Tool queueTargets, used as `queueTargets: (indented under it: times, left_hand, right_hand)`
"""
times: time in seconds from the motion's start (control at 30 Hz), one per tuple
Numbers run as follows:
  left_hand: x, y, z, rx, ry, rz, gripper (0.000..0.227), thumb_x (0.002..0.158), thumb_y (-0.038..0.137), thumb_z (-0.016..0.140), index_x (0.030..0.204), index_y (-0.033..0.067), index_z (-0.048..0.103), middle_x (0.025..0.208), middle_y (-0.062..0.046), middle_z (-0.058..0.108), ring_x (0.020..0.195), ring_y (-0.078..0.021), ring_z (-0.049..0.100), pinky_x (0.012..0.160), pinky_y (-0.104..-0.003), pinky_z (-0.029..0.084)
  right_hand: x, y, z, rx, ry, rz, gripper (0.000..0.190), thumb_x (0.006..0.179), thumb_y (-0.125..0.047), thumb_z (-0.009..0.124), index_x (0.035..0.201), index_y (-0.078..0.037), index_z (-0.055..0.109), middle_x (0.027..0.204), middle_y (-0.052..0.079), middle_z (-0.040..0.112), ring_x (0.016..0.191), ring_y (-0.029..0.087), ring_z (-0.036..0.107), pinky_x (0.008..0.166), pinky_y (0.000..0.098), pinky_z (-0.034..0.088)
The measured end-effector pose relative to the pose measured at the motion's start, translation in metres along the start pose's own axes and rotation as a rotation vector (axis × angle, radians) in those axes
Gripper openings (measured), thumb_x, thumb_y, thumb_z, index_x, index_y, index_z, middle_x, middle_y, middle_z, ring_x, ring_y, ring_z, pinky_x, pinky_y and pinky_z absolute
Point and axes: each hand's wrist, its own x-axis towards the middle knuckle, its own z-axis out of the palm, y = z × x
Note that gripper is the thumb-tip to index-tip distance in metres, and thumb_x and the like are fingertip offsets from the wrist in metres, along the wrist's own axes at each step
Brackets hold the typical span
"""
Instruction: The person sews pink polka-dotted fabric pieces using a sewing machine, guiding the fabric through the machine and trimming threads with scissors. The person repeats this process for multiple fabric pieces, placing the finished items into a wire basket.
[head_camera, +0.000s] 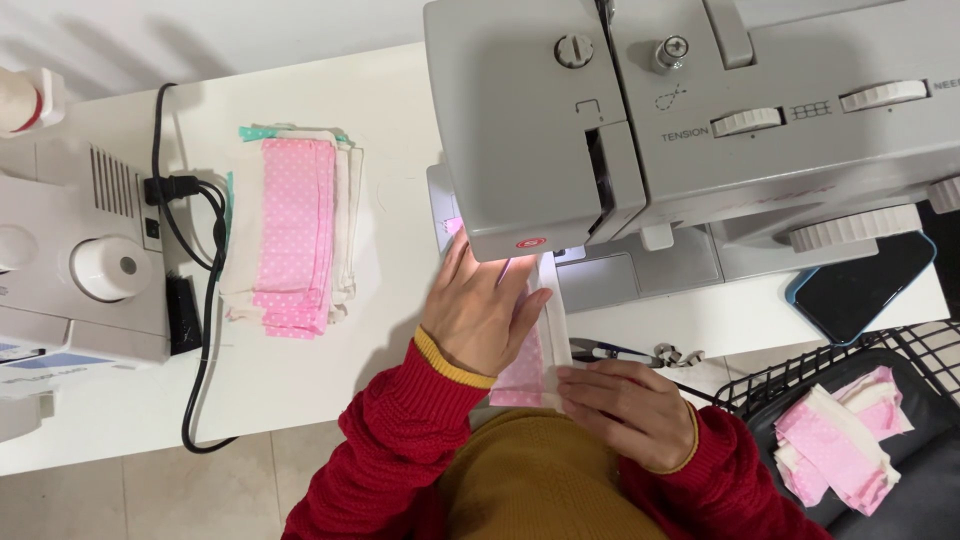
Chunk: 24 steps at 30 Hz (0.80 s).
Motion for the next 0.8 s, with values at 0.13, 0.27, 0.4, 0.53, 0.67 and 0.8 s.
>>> queueTargets:
  times: [0.13, 0.27, 0.4, 0.53, 0.67, 0.8]
  left_hand:
    - [0.001, -0.002, 0.0, -0.024, 0.0, -0.002, 0.034, 0.09, 0.019, 0.078, 0.117, 0.0024, 0.066, 0.109, -0.017, 0.065, 0.127, -0.044, 0.056, 0.12, -0.053, 0.037]
    - [0.004, -0.005, -0.004, -0.049, -0.035, 0.019, 0.036, 0.087, 0.017, 0.077, 0.119, 0.0034, 0.067, 0.121, -0.017, 0.064, 0.131, -0.0435, 0.053, 0.121, -0.054, 0.033]
    - [0.0, -0.006, -0.002, -0.054, -0.021, 0.048, 0.038, 0.091, 0.017, 0.076, 0.125, 0.003, 0.068, 0.126, -0.018, 0.062, 0.133, -0.0413, 0.053, 0.124, -0.055, 0.032]
    - [-0.022, 0.008, 0.004, -0.034, 0.046, 0.114, 0.037, 0.094, 0.016, 0.075, 0.126, -0.0002, 0.067, 0.124, -0.018, 0.064, 0.125, -0.0377, 0.059, 0.118, -0.053, 0.037]
    - [-0.02, 0.069, -0.017, 0.078, 0.105, 0.312, 0.041, 0.106, 0.014, 0.065, 0.144, -0.0029, 0.062, 0.155, -0.016, 0.055, 0.148, -0.0303, 0.052, 0.128, -0.046, 0.037]
    - [0.002, 0.091, -0.01, 0.296, 0.102, 0.269, 0.051, 0.11, 0.016, 0.057, 0.158, -0.0004, 0.055, 0.169, -0.012, 0.039, 0.16, -0.0257, 0.033, 0.132, -0.044, 0.031]
  right_hand:
    - [-0.001, 0.001, 0.001, -0.003, 0.011, -0.005, 0.021, 0.089, -0.01, 0.068, 0.105, 0.003, 0.068, 0.112, 0.018, 0.073, 0.111, 0.032, 0.073, 0.097, 0.0413, 0.056]
    - [0.004, 0.003, 0.001, 0.0, 0.017, -0.015, 0.023, 0.085, -0.01, 0.068, 0.104, 0.004, 0.068, 0.111, 0.02, 0.073, 0.109, 0.033, 0.073, 0.096, 0.0414, 0.056]
    - [0.001, 0.001, 0.003, -0.005, 0.03, -0.022, 0.021, 0.086, -0.009, 0.069, 0.103, 0.003, 0.068, 0.11, 0.019, 0.073, 0.109, 0.033, 0.073, 0.096, 0.0413, 0.056]
    - [0.0, -0.002, 0.0, -0.009, 0.038, -0.014, 0.021, 0.083, -0.007, 0.072, 0.101, 0.004, 0.07, 0.107, 0.018, 0.073, 0.105, 0.032, 0.074, 0.094, 0.0416, 0.057]
    - [-0.042, 0.007, 0.021, 0.018, 0.089, 0.036, 0.026, 0.068, -0.007, 0.074, 0.093, 0.002, 0.073, 0.097, 0.014, 0.072, 0.09, 0.032, 0.072, 0.085, 0.0442, 0.057]
    - [-0.042, 0.009, 0.022, 0.044, 0.139, 0.033, 0.026, 0.061, -0.006, 0.076, 0.086, 0.0, 0.073, 0.091, 0.012, 0.07, 0.084, 0.033, 0.071, 0.08, 0.0459, 0.056]
